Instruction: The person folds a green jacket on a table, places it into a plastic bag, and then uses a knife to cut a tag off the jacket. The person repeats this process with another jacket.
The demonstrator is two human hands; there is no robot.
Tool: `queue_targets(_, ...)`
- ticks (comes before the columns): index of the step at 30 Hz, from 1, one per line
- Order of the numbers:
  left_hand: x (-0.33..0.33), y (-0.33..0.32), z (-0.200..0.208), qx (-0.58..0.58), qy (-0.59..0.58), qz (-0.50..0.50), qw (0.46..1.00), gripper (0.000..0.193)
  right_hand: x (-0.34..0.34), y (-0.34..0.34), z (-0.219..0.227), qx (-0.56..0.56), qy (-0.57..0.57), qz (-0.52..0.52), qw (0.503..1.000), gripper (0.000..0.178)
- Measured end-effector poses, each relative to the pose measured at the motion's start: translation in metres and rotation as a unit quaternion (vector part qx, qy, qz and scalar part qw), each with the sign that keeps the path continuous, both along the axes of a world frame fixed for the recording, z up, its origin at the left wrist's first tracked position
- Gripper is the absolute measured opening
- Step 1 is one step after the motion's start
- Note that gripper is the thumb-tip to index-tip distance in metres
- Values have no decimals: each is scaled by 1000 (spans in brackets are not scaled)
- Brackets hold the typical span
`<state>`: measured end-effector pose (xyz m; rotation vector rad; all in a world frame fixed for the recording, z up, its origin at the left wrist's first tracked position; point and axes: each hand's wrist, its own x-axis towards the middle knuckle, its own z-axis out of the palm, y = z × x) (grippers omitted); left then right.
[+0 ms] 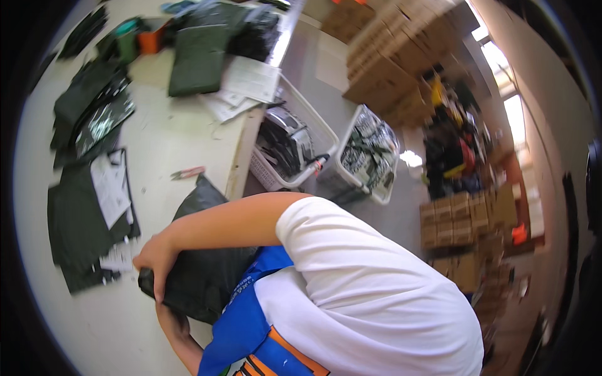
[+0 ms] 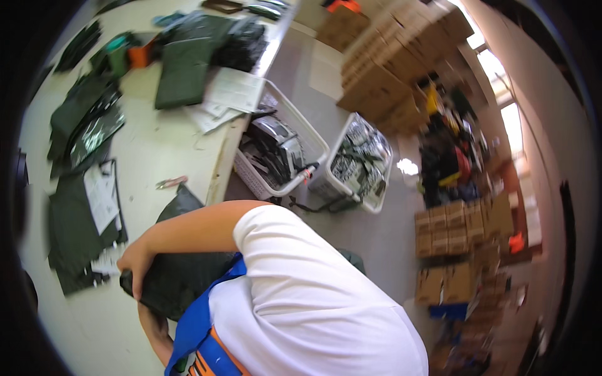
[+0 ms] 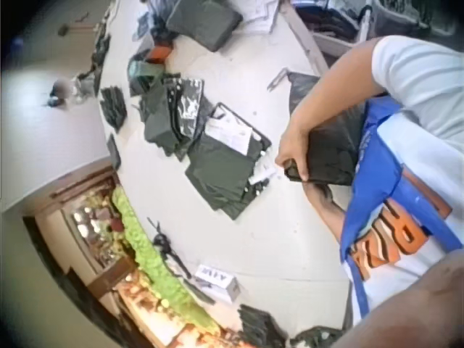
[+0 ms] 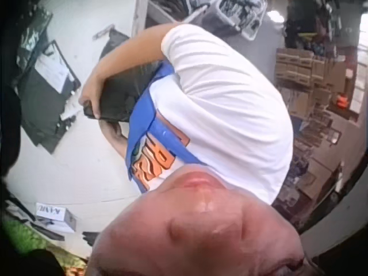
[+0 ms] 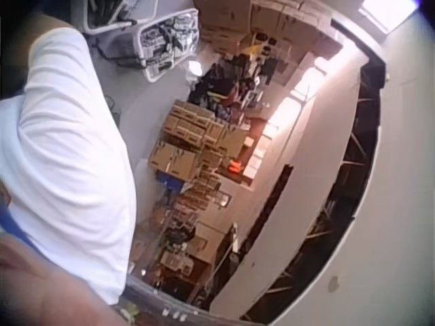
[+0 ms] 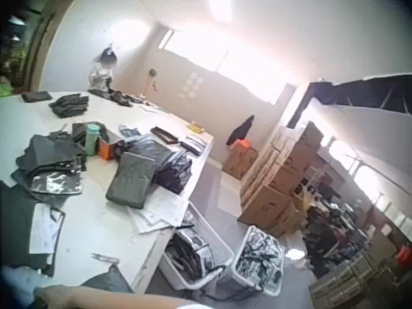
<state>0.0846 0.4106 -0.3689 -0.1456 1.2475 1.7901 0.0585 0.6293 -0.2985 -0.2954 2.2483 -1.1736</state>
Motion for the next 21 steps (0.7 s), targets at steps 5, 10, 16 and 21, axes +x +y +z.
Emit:
queue_targets(5,-1,1,-3,11,-75,-29,997,55,9,-6,-5,-12,35,-46,998,94)
queue_targets(10,-37,56,6,-92,84,-154,980,54,16,-14,3,2,92,-86,992,84)
queue_targets(16,-29,77,9,-160,202,-215,942,54,28,-12,-4,54,88,-112,988,79)
queue_targets(21,-19,81,4,-175,230,-213,933,53,33,-3,-1,37,84,-135,987,77)
